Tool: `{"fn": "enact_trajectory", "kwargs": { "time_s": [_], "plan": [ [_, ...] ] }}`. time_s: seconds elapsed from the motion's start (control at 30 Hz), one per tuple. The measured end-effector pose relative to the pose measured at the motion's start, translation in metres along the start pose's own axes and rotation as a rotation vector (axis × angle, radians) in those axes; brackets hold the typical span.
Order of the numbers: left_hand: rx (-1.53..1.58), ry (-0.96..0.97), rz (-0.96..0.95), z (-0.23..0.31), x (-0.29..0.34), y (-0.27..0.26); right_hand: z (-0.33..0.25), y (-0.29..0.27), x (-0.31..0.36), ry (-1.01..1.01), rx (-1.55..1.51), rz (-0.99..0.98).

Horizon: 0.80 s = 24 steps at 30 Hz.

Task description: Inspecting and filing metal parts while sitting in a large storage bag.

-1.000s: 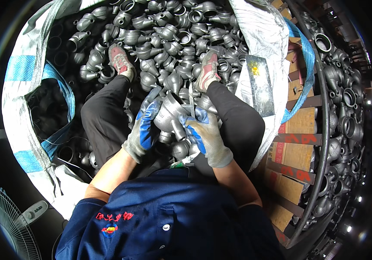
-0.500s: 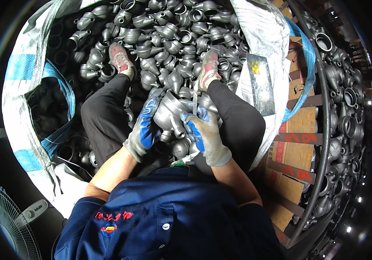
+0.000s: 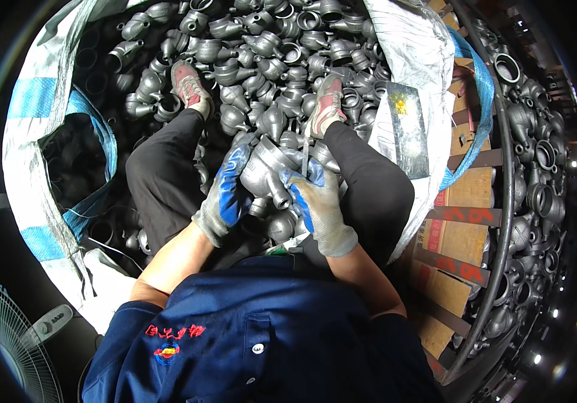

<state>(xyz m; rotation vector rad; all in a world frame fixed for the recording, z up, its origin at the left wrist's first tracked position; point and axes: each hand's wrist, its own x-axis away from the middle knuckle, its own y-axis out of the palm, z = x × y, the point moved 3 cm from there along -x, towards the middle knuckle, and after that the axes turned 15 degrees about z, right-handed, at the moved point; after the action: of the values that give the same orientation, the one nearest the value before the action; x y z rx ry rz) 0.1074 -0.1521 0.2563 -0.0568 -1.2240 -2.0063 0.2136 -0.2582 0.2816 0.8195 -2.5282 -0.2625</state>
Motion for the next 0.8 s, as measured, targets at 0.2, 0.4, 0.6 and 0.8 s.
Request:
{"fn": "enact_trajectory", "kwargs": {
  "time_s": [0.2,0.4,0.6,0.8],
  "plan": [
    [0.090,-0.056,0.076,-0.004,-0.008,-0.008,-0.014,-0.015,0.007,-0.216,0.208,0.090],
    [0.125,-0.155,0.080,-0.003,-0.003,-0.010,-0.015,-0.012,0.016,-0.653,0.614,-0.114],
    [0.276,-0.161,0.027,0.003,-0.003,-0.004,-0.026,-0.016,0.029,-0.389,0.505,0.077],
    [0.239,-0.139,0.053,-0.017,-0.011,-0.010,-0.017,0.004,0.027,-0.892,0.684,0.005]
  ]
}}
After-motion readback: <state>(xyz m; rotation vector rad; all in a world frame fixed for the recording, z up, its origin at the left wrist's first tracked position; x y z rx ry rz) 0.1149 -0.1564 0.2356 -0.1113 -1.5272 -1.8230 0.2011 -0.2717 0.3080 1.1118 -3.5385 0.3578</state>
